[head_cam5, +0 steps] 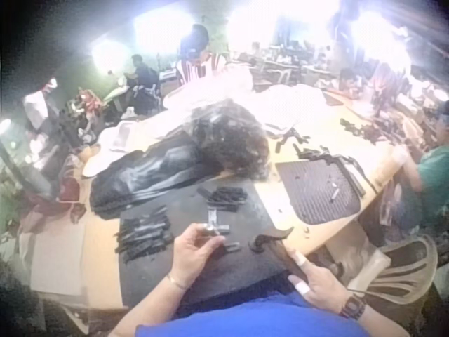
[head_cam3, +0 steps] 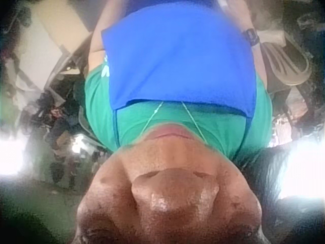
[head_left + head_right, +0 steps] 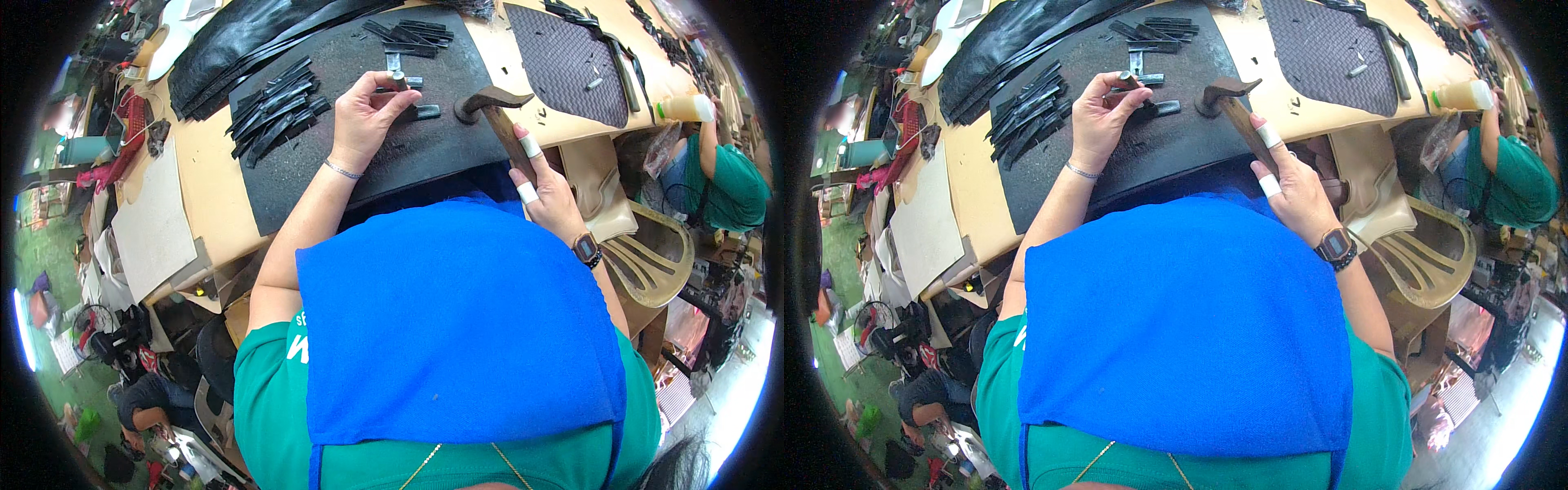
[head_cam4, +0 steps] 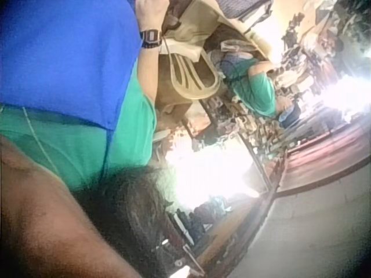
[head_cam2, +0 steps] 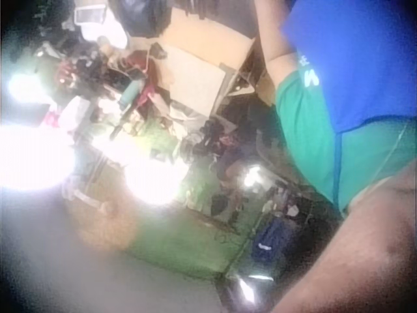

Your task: The person uses a hammer to strike small metal pieces placed on a black mat. They repeatedly pick up the metal pieces, position them, and hit them with the hammer, then move the pieces aside on the mat.

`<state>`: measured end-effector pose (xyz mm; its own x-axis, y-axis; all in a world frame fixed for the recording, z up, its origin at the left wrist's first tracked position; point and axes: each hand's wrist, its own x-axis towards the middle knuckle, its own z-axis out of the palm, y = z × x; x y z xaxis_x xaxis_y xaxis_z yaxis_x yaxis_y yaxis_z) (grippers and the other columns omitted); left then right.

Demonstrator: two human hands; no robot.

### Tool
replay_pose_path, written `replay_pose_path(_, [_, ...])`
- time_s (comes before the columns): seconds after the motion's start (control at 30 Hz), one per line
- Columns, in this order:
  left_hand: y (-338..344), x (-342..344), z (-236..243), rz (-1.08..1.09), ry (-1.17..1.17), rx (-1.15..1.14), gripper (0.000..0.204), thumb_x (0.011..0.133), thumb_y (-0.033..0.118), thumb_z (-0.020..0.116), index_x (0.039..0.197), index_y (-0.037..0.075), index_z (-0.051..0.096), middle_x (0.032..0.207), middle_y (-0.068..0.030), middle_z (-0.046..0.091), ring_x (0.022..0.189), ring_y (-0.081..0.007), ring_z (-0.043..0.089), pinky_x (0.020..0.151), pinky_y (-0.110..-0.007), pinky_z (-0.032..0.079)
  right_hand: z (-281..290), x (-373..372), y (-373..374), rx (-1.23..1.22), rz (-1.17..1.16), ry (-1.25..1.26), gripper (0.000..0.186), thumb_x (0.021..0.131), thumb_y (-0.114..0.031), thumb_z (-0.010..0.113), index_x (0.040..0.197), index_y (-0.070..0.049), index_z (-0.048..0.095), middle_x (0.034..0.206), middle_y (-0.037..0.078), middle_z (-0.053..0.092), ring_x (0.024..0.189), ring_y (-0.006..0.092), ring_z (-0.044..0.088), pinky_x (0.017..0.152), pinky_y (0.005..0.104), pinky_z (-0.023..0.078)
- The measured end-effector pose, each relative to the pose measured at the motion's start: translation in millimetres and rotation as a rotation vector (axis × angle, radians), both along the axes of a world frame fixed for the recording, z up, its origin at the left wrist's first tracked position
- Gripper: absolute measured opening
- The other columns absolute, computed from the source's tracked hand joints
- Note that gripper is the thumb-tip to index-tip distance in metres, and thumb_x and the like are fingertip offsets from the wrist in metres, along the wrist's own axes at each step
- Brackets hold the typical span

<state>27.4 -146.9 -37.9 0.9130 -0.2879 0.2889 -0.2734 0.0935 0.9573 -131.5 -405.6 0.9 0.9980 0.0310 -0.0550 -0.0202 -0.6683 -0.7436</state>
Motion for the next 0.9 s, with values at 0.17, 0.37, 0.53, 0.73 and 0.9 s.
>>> replay_pose_path(0.17, [-1.1, -0.2, -3.1, 0.002, -0.038, 0.012, 0.022, 0.086, 0.011, 0.076, 0.103, 0.002, 0.064, 0.096, -0.0067, 0.072, 0.089, -0.0134, 0.071, 0.078, -0.026, 0.058, 5.5, -0.4, 2.4, 0.000, -0.020, 0.058, 0.068, 0.097, -0.015, 0.059, 0.155, -0.032, 0.025, 0.109, 0.026, 0.065, 0.104, 0.0409, 0.064, 0.090, 0.0431, 0.049])
replay_pose_path(0.37, [-1.2, -5.2, 3.7, 0.011, -0.137, 0.249, 0.021, 0.088, 0.009, 0.074, 0.104, 0.002, 0.064, 0.098, -0.0066, 0.073, 0.089, -0.0133, 0.070, 0.079, -0.027, 0.057, 37.6, 11.9, -3.0, 0.189, -0.003, 0.077, 0.068, 0.097, -0.011, 0.059, 0.156, -0.025, 0.027, 0.134, 0.020, 0.059, 0.121, 0.0315, 0.059, 0.101, 0.0382, 0.044])
replay_pose_path(0.53, [-0.4, -7.4, 2.9, 0.045, -0.205, 0.254, 0.021, 0.086, 0.010, 0.076, 0.103, 0.003, 0.068, 0.094, -0.0059, 0.073, 0.085, -0.0120, 0.070, 0.075, -0.026, 0.057, 124.8, 47.9, -9.1, 0.650, 0.053, -0.573, 0.030, 0.098, -0.036, 0.056, 0.111, -0.010, 0.048, 0.094, 0.007, 0.055, 0.074, 0.0172, 0.055, 0.068, 0.0322, 0.047])
replay_pose_path(0.73, [-1.3, -5.7, 6.2, 0.024, -0.319, 0.326, 0.023, 0.085, 0.014, 0.077, 0.103, 0.002, 0.068, 0.091, -0.0083, 0.072, 0.082, -0.0135, 0.071, 0.074, -0.027, 0.056, 68.0, 55.6, -4.8, 0.279, 0.343, -0.345, 0.044, 0.097, -0.031, 0.058, 0.130, -0.005, 0.047, 0.097, 0.006, 0.059, 0.070, 0.0127, 0.053, 0.063, 0.0299, 0.045])
replay_pose_path(0.9, [2.8, -11.3, 2.9, 0.061, -0.303, 0.295, 0.022, 0.085, 0.016, 0.076, 0.101, 0.003, 0.068, 0.092, -0.0104, 0.072, 0.082, -0.0161, 0.072, 0.073, -0.028, 0.057, 113.2, 48.7, 12.6, 0.301, 0.256, -0.359, 0.060, 0.099, -0.013, 0.058, 0.152, -0.011, 0.030, 0.101, 0.005, 0.058, 0.066, 0.0102, 0.051, 0.058, 0.0270, 0.045])
